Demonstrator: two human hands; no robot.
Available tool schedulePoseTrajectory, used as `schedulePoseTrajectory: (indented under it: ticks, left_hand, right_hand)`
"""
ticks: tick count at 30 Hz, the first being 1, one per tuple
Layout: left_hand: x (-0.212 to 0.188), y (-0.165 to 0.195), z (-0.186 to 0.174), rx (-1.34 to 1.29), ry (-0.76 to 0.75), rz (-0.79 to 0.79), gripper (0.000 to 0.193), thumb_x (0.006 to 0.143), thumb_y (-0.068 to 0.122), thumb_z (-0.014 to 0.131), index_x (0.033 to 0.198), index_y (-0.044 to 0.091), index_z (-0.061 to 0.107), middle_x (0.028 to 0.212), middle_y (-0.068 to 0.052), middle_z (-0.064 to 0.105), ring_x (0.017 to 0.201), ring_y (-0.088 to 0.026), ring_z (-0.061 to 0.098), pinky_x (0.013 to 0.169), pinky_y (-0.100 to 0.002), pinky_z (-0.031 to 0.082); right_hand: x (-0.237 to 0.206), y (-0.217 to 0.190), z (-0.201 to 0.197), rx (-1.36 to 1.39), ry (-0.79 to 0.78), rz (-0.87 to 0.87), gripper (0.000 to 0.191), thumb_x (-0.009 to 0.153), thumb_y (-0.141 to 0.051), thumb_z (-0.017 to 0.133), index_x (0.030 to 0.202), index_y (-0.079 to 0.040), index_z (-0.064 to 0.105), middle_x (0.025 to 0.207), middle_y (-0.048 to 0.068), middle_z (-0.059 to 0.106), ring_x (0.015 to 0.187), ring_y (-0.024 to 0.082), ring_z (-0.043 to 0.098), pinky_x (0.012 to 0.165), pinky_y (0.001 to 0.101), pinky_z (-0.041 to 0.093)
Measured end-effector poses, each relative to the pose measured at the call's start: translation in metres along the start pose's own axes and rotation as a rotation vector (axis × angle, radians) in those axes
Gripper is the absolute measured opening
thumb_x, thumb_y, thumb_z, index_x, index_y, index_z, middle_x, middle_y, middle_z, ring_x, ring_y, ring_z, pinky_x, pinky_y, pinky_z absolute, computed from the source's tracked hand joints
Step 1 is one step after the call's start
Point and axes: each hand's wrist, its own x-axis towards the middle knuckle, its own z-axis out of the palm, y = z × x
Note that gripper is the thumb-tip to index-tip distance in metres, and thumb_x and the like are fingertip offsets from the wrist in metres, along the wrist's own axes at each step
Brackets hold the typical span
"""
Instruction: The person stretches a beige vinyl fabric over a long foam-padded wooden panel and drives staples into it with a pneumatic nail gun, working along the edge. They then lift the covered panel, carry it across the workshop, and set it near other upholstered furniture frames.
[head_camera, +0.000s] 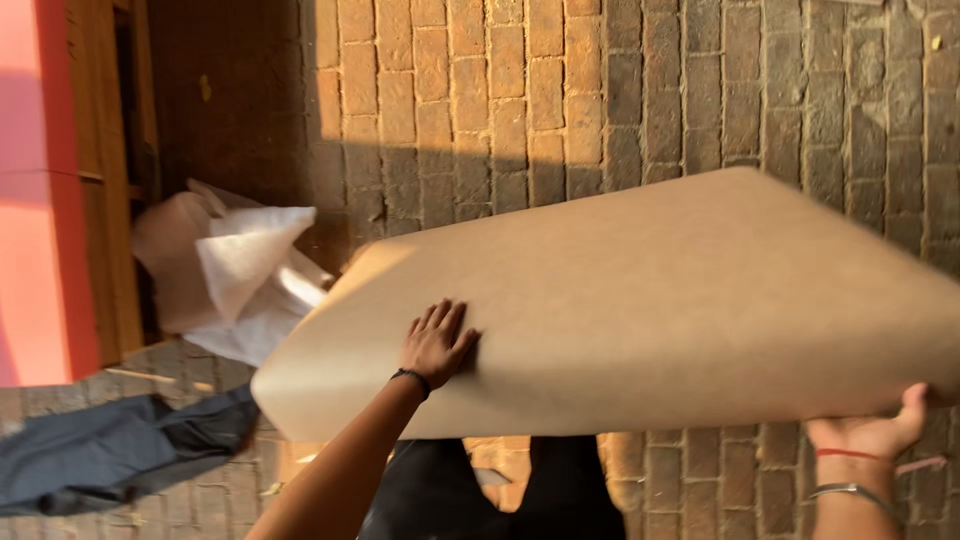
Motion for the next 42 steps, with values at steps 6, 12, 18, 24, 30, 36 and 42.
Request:
schedulePoseTrajectory:
  ticks: [6,12,18,24,30,36,42]
  left_hand:
    - [0.072,0.049,0.061,0.091,0.042,-0.048,0.069,0.096,0.060,0.043,0.152,0.018,0.046,0.161,-0.012,0.038,0.150,-0.031,0.031,0.121,-0.047,0.022]
    - [0.091,0.028,0.064,0.200,-0.016,-0.112,0.067,0.096,0.058,0.041,0.151,0.020,0.046,0.160,-0.012,0.038,0.149,-0.031,0.031,0.120,-0.046,0.021]
    - [0.087,0.032,0.067,0.210,0.006,-0.079,0.068,0.098,0.059,0.045,0.151,0.017,0.048,0.160,-0.013,0.040,0.148,-0.031,0.033,0.119,-0.049,0.023]
    - [0.120,0.046,0.088,0.020,-0.297,0.003,0.059,0.097,0.056,0.041,0.148,0.027,0.051,0.156,-0.003,0.046,0.151,-0.024,0.034,0.123,-0.043,0.029]
    - [0.135,0.060,0.114,0.088,-0.179,0.076,0.059,0.104,0.042,0.037,0.158,0.019,0.038,0.166,-0.009,0.029,0.153,-0.030,0.024,0.122,-0.051,0.018]
    - [0.150,0.063,0.101,0.138,-0.437,0.030,0.057,0.103,0.043,0.032,0.157,0.024,0.037,0.168,-0.003,0.026,0.155,-0.025,0.022,0.124,-0.050,0.018]
    - [0.132,0.068,0.096,0.097,-0.236,0.076,0.060,0.102,0.042,0.032,0.158,0.020,0.038,0.167,-0.007,0.027,0.154,-0.028,0.023,0.123,-0.049,0.017]
  right_hand:
    - [0.121,0.012,-0.008,0.020,0.026,0.155,0.086,0.081,-0.075,0.052,0.154,-0.030,0.049,0.158,-0.003,0.047,0.146,0.028,0.042,0.118,0.0626,0.035]
    - [0.133,0.066,-0.010,0.006,-0.031,0.135,0.084,0.087,-0.077,0.046,0.158,-0.031,0.045,0.164,-0.006,0.045,0.152,0.026,0.043,0.120,0.0620,0.033]
    - [0.115,0.062,0.011,-1.069,0.402,-0.373,0.068,0.088,-0.043,0.058,0.150,-0.017,0.048,0.152,0.011,0.050,0.139,0.034,0.049,0.118,0.0568,0.043]
    - [0.086,0.163,0.182,-1.411,-0.898,-0.629,0.058,0.084,-0.029,0.074,0.134,0.000,0.063,0.147,0.020,0.058,0.141,0.035,0.051,0.115,0.0423,0.042]
    - [0.047,0.242,0.258,-2.145,-1.142,-0.256,0.076,0.098,-0.052,0.047,0.159,-0.013,0.027,0.168,0.006,0.021,0.155,0.022,0.017,0.124,0.0477,0.012]
    - [0.049,0.244,0.270,-2.258,-1.176,-0.028,0.074,0.099,-0.055,0.038,0.162,-0.019,0.022,0.171,0.000,0.016,0.157,0.019,0.013,0.127,0.0462,0.008]
    - [0.029,0.237,0.261,-2.152,-1.119,-0.240,0.072,0.100,-0.053,0.034,0.161,-0.020,0.021,0.170,0.000,0.014,0.156,0.020,0.012,0.124,0.0494,0.007]
